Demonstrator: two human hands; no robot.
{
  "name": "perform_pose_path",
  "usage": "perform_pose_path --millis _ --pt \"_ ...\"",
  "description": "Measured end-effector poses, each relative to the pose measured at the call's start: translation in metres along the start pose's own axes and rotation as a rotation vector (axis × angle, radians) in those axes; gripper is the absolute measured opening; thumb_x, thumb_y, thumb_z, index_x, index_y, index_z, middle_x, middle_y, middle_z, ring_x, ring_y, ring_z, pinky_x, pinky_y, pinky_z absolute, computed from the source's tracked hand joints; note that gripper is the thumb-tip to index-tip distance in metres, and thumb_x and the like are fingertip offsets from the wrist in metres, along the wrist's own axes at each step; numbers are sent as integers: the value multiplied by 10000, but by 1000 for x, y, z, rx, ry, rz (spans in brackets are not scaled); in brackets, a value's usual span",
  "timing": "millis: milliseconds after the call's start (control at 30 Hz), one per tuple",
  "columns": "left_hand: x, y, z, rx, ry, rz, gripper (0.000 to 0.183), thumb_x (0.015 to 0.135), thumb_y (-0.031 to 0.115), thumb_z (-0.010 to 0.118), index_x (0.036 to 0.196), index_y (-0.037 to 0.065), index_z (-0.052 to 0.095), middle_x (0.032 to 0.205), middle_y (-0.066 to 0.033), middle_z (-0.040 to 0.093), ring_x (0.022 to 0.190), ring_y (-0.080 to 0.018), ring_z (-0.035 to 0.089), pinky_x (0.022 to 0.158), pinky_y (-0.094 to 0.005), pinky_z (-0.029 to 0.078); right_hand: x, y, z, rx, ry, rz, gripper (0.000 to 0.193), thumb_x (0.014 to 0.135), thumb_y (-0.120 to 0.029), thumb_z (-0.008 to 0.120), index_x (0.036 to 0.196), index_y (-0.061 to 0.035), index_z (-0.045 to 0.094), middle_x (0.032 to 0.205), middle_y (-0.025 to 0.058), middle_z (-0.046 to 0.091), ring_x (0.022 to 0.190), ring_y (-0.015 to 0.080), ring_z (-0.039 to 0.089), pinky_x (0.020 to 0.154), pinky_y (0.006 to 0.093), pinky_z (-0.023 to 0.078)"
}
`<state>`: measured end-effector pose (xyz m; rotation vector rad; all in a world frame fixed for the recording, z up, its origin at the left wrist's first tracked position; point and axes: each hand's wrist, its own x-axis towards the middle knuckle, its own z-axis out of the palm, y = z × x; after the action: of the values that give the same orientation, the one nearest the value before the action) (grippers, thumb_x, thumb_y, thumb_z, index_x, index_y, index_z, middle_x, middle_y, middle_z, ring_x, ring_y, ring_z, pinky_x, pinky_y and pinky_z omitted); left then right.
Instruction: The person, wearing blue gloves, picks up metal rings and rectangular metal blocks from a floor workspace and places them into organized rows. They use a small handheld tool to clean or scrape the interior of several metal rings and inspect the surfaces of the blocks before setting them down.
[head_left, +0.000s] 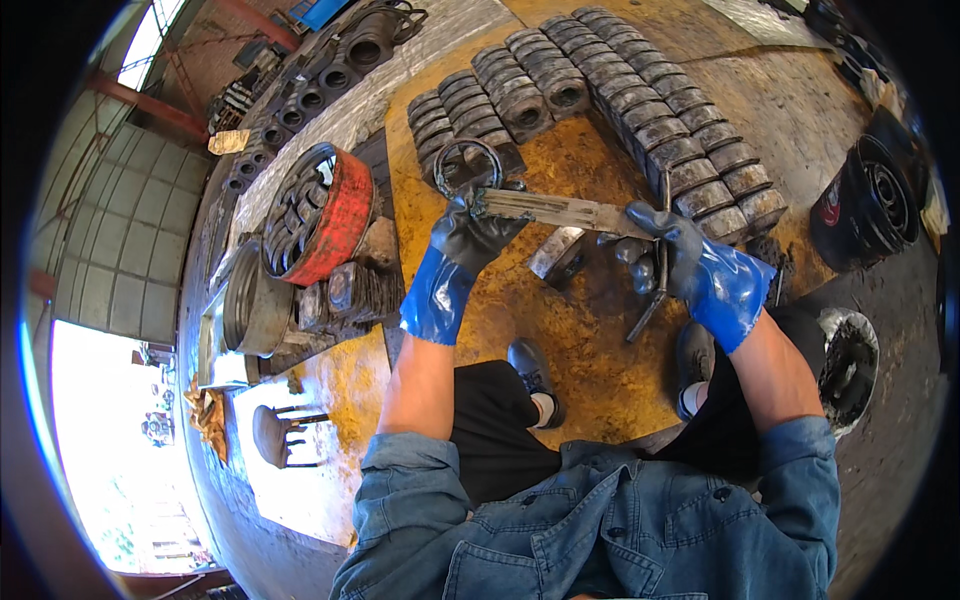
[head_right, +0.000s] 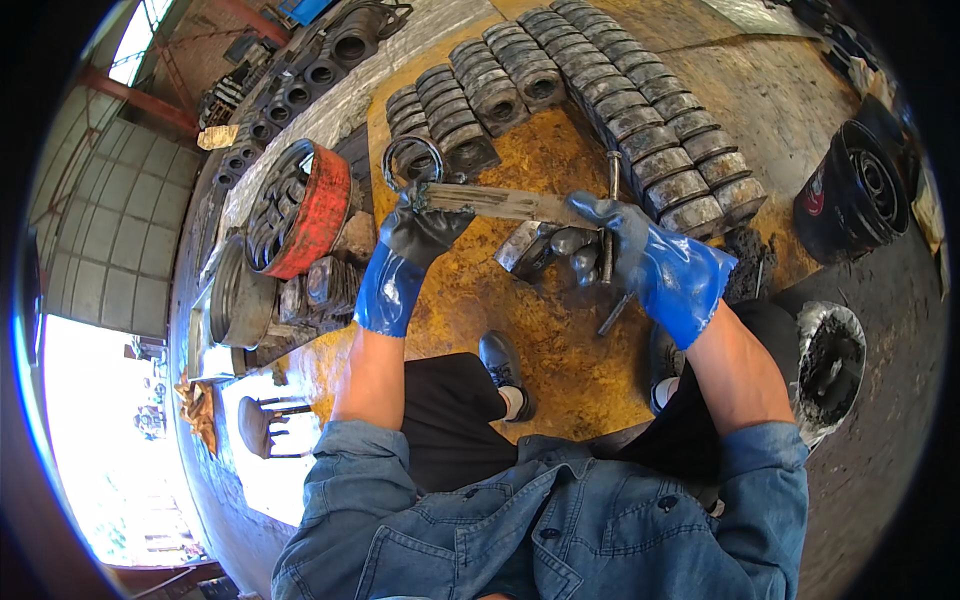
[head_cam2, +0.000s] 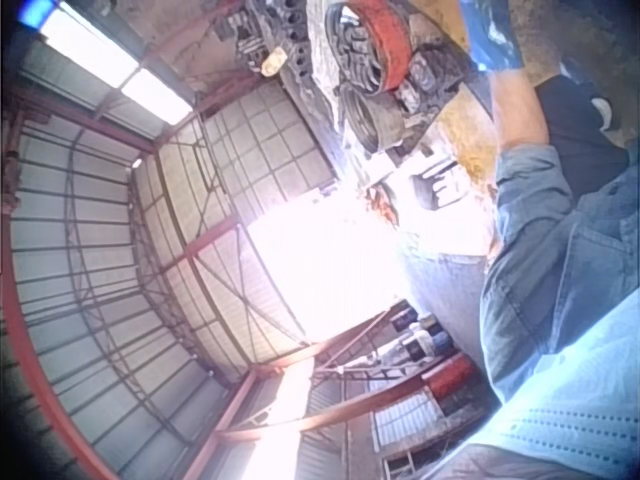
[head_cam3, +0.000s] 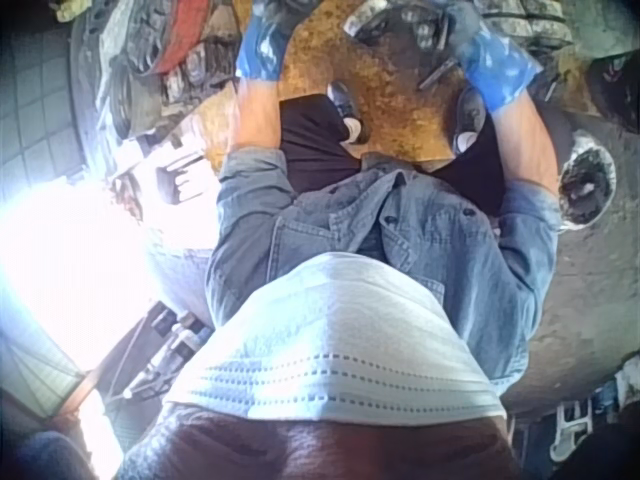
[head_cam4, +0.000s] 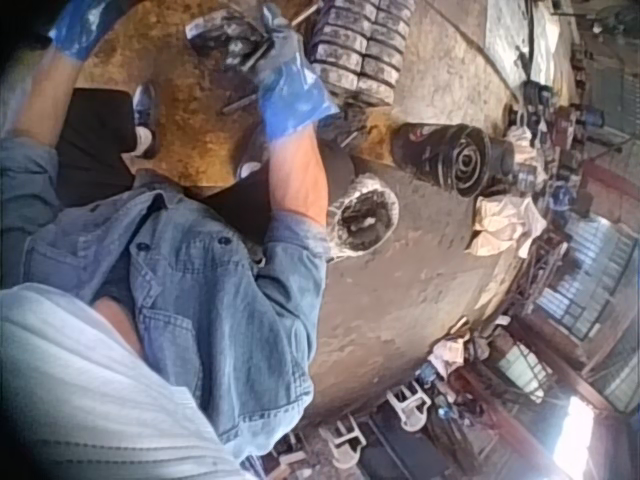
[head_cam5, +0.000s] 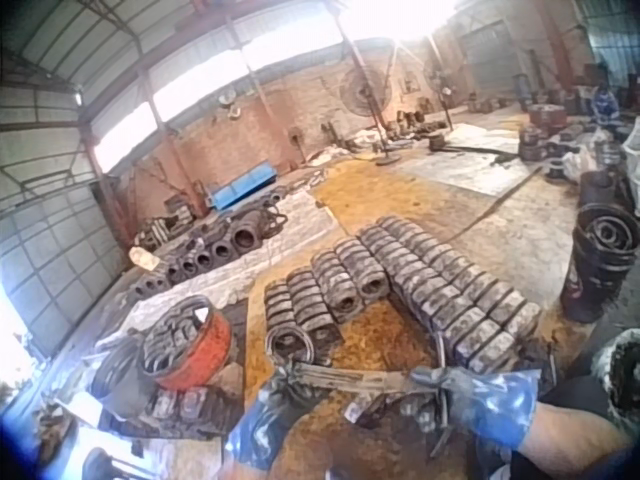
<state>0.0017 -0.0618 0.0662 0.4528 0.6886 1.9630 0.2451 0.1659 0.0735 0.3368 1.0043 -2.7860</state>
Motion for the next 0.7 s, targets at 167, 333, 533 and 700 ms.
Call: perform_pose_path --millis 167,333,533,700 --pt "0 1 -3 71 -107 -54 696 708 294 788 1311 47 544 1283 -252 584 1188 -441 565 1040 -566 452 10 -7 -19 99 -30 -56 475 930 -372 535 1249 -20 537 823 137 676 546 180 639 420 293 516" --pt "-3 -4 7 -100 46 -27 425 956 286 534 1316 60 535 1261 -261 589 1126 -446 597 979 -567 497 11 -17 -19 347 -141 -213 412 994 -404 488 1165 -50 609 731 52 682 565 196 645 490 352 488" --pt "19 -2 -36 -262 -97 -63 425 1034 322 346 1318 69 535 1221 -259 611 1039 -439 636 874 -557 550 24 14 -18 487 -155 -268 370 983 -418 512 1187 -126 614 908 128 694 689 259 690 595 424 560" --pt "24 -21 11 59 292 -27 455 1036 320 327 1342 41 516 1233 -272 608 1041 -441 637 862 -529 556 26 26 -2 499 105 -157 480 1031 -431 408 1201 -24 596 802 128 695 615 274 656 554 430 546"
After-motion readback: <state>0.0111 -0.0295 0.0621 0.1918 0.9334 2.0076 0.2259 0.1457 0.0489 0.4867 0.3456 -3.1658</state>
